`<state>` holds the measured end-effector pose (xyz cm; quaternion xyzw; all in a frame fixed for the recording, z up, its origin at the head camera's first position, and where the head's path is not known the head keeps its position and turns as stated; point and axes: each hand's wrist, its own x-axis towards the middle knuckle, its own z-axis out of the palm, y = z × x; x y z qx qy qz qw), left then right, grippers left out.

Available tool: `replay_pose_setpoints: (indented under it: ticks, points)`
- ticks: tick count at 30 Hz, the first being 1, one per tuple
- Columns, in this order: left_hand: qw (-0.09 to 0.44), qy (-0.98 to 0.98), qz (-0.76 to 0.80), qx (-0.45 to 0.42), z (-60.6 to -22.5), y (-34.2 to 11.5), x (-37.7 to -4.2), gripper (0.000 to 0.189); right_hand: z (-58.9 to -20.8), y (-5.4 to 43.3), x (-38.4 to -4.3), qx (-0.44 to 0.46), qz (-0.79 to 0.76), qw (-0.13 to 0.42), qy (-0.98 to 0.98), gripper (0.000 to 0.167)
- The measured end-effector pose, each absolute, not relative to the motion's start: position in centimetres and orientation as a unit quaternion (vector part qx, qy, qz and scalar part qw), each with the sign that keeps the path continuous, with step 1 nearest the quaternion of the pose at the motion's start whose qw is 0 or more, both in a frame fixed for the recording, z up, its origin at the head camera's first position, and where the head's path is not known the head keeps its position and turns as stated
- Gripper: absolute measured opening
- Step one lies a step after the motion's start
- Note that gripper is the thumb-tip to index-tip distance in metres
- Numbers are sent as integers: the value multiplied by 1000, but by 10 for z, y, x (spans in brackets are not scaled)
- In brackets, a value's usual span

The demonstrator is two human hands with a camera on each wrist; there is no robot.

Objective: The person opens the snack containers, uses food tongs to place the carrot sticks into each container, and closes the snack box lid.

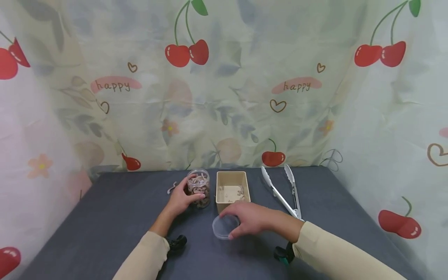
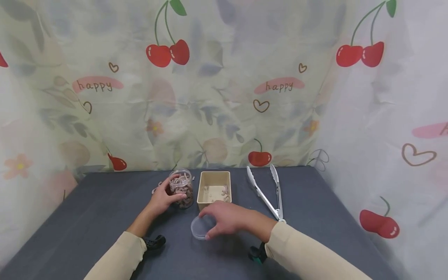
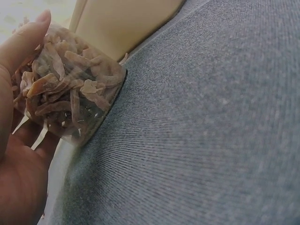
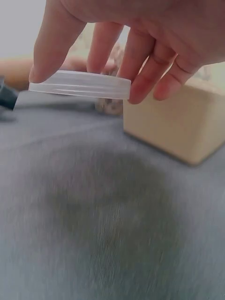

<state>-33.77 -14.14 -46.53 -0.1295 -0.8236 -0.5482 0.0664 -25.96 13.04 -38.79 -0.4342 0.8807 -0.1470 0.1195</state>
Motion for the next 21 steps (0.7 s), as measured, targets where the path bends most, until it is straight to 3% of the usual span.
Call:
replay_pose_setpoints:
  ticks: [21]
  points:
    - [62, -830, -541, -122, -467, -143, -338, 81, -319, 115, -288, -386, -159, 84, 905, 54]
